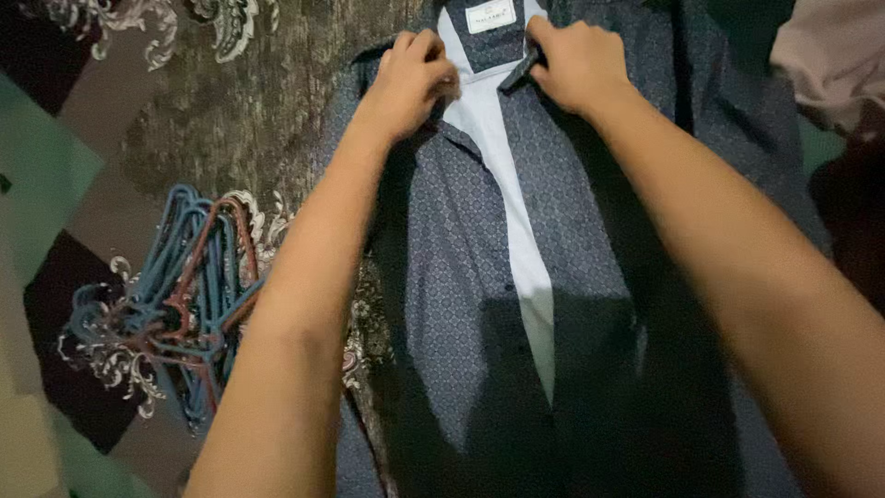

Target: The person buttons a dark patterned shirt laid on a bed, starting from the collar and working down the placket, then buttons the cuffs. The person folds the shirt neatly on the bed.

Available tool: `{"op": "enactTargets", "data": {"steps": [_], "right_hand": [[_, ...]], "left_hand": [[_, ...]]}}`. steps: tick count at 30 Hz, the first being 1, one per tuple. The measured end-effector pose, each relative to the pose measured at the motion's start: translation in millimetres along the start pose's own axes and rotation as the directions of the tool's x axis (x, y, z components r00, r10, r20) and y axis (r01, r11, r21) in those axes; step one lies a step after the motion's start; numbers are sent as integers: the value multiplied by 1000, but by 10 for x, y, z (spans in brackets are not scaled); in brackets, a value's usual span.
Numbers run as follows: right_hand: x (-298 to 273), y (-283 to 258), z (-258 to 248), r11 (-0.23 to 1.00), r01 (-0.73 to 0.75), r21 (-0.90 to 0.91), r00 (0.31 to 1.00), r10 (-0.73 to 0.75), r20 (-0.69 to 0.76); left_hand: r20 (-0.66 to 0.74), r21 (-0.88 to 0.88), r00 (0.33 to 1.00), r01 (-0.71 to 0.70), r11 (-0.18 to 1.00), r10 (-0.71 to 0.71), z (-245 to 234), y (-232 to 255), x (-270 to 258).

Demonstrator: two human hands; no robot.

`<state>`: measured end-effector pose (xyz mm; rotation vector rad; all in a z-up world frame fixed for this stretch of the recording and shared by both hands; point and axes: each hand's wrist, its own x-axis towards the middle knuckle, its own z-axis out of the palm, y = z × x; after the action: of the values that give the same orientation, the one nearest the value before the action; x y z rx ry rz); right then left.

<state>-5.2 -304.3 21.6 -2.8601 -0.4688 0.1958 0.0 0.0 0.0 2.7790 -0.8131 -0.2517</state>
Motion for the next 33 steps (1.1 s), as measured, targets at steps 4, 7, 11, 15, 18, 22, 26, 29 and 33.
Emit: {"op": "enactTargets", "data": {"steps": [4, 7, 11, 15, 18, 22, 26, 29, 33], "right_hand": [[-10, 29, 15, 996, -44, 75, 989, 54, -139], [-154, -80, -5, 981, 30, 192, 934, 41, -356], [-574, -517, 56, 876, -44, 481, 934, 207, -292], [-781, -680, 158, 916, 22, 401, 936, 123, -330], [-833, -728, 286, 951, 12, 310, 921, 110, -373], [-903, -778, 342, 959, 8, 283, 896, 118, -428], [-998, -816, 310, 934, 13, 358, 884, 157, -441], [-1046, -816, 322, 909, 22, 416, 869, 188, -457], [-1034, -794, 400, 931, -13, 365, 876, 187, -444]], "left_hand": [[76, -73, 986, -141, 987, 147, -459, 323, -8], [46, -62, 981, -188, 980, 191, -681, 555, -113], [66, 86, 995, -86, 993, 80, -672, 645, -92], [-65, 189, 996, -43, 981, 56, -358, 637, 85], [-225, 227, 974, 16, 974, 36, -135, 696, 272], [-346, 330, 935, 202, 922, -81, 16, 960, 335], [-548, -109, 732, 419, 902, -406, 126, 1535, -18], [-348, -399, 680, 516, 758, -646, 193, 1774, -206], [-462, -483, 611, 435, 760, -643, 384, 1867, -254]]}}
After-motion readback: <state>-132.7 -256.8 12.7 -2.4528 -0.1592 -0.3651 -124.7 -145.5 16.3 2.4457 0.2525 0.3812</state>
